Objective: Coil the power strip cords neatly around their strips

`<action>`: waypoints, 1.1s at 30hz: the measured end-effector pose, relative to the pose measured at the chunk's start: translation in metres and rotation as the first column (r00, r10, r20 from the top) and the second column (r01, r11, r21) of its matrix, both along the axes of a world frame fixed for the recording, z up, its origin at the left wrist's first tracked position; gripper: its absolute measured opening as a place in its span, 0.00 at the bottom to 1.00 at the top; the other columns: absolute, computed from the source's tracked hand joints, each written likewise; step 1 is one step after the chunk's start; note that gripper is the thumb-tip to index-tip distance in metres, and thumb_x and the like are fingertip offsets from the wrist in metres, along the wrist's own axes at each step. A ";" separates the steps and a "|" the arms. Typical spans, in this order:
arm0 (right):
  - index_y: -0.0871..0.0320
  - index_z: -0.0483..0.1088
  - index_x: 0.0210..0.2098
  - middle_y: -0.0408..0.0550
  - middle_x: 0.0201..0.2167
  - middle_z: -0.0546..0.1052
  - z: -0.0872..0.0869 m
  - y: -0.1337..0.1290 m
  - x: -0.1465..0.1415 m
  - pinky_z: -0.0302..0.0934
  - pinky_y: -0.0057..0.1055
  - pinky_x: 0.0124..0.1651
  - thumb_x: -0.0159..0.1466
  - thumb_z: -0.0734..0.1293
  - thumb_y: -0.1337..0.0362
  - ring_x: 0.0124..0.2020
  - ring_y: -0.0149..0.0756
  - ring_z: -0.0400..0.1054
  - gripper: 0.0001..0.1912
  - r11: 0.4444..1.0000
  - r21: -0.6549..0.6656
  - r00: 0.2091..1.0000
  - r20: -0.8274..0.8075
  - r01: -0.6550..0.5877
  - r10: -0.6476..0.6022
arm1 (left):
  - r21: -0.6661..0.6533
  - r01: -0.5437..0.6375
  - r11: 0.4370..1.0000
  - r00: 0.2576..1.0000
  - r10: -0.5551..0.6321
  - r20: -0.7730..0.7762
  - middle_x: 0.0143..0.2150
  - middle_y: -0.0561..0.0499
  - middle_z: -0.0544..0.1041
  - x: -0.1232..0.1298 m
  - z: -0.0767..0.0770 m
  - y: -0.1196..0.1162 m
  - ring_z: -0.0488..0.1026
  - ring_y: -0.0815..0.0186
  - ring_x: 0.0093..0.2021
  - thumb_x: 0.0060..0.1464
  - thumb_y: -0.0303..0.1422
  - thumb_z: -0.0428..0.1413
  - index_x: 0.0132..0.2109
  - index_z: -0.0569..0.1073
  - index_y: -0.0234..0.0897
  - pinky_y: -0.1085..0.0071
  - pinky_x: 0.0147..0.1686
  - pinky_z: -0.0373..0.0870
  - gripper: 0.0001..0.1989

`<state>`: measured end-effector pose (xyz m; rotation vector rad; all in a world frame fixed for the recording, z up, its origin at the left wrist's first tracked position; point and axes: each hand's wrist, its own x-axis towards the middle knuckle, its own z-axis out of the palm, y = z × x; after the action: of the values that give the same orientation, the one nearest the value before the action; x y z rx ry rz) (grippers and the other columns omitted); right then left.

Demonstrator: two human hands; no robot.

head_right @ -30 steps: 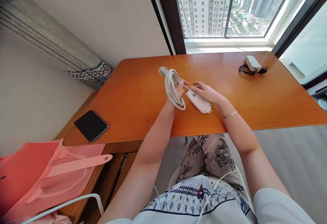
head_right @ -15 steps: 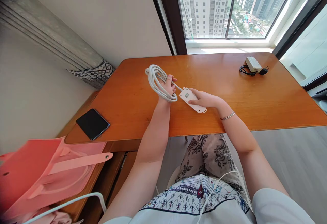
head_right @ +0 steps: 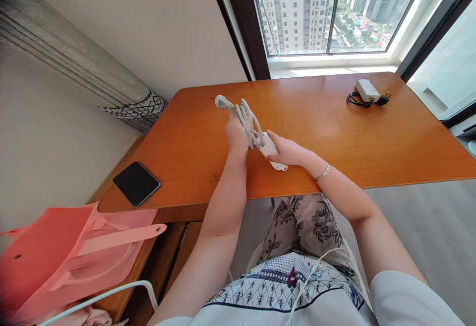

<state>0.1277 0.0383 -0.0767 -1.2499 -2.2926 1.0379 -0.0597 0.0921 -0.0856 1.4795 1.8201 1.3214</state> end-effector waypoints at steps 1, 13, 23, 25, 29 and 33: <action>0.57 0.51 0.74 0.62 0.63 0.73 -0.001 -0.001 -0.001 0.65 0.50 0.61 0.57 0.76 0.58 0.60 0.54 0.70 0.51 1.000 -0.010 0.998 -0.054 -0.017 0.016 | -0.004 -0.063 0.998 0.994 0.063 -0.090 0.42 0.38 0.80 0.000 0.002 -0.002 0.77 0.47 0.52 0.67 0.36 0.53 0.45 0.71 0.37 0.61 0.46 0.68 0.08; 0.54 0.69 0.51 0.49 0.46 0.79 -0.028 0.015 -0.011 0.68 0.40 0.55 0.69 0.61 0.48 0.48 0.42 0.72 0.19 0.944 -0.202 0.909 -0.278 0.261 -0.311 | -0.041 -0.057 0.998 0.949 0.042 -0.313 0.37 0.41 0.80 0.009 0.002 -0.008 0.78 0.47 0.50 0.65 0.34 0.55 0.42 0.71 0.39 0.59 0.50 0.68 0.04; 0.53 0.61 0.45 0.45 0.36 0.73 -0.029 0.030 -0.001 0.66 0.39 0.46 0.65 0.60 0.57 0.37 0.40 0.68 0.11 0.848 -0.381 0.799 -0.338 0.368 -0.498 | -0.073 0.260 0.963 0.942 -0.236 0.240 0.34 0.54 0.74 0.008 -0.005 0.003 0.79 0.67 0.28 0.66 0.36 0.55 0.40 0.70 0.38 0.73 0.29 0.71 0.07; 0.53 0.60 0.46 0.45 0.37 0.73 -0.026 0.031 -0.001 0.65 0.39 0.45 0.65 0.60 0.57 0.36 0.39 0.67 0.12 0.842 -0.393 0.782 -0.357 0.369 -0.510 | -0.054 0.275 0.960 0.910 -0.242 0.337 0.33 0.55 0.73 0.010 -0.004 0.005 0.77 0.70 0.25 0.67 0.39 0.54 0.41 0.71 0.38 0.75 0.27 0.71 0.09; 0.53 0.60 0.49 0.45 0.38 0.72 -0.024 0.030 0.000 0.66 0.39 0.47 0.64 0.63 0.54 0.39 0.39 0.67 0.17 0.837 -0.422 0.786 -0.355 0.348 -0.506 | -0.018 0.224 0.974 0.897 -0.199 0.394 0.29 0.56 0.71 0.012 -0.003 0.005 0.71 0.74 0.20 0.67 0.36 0.54 0.43 0.73 0.37 0.78 0.21 0.65 0.08; 0.55 0.57 0.57 0.48 0.44 0.72 -0.020 0.026 0.009 0.67 0.40 0.51 0.54 0.76 0.50 0.46 0.41 0.69 0.39 0.902 -0.347 0.872 -0.319 0.258 -0.372 | 0.024 0.177 0.984 0.901 -0.172 0.398 0.28 0.57 0.71 0.012 -0.004 0.005 0.69 0.75 0.19 0.65 0.35 0.57 0.42 0.75 0.36 0.78 0.19 0.63 0.07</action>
<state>0.1368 0.0639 -0.0971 -1.3388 -1.6167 1.3880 -0.0479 0.0975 -0.0896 1.2219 1.3980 1.3968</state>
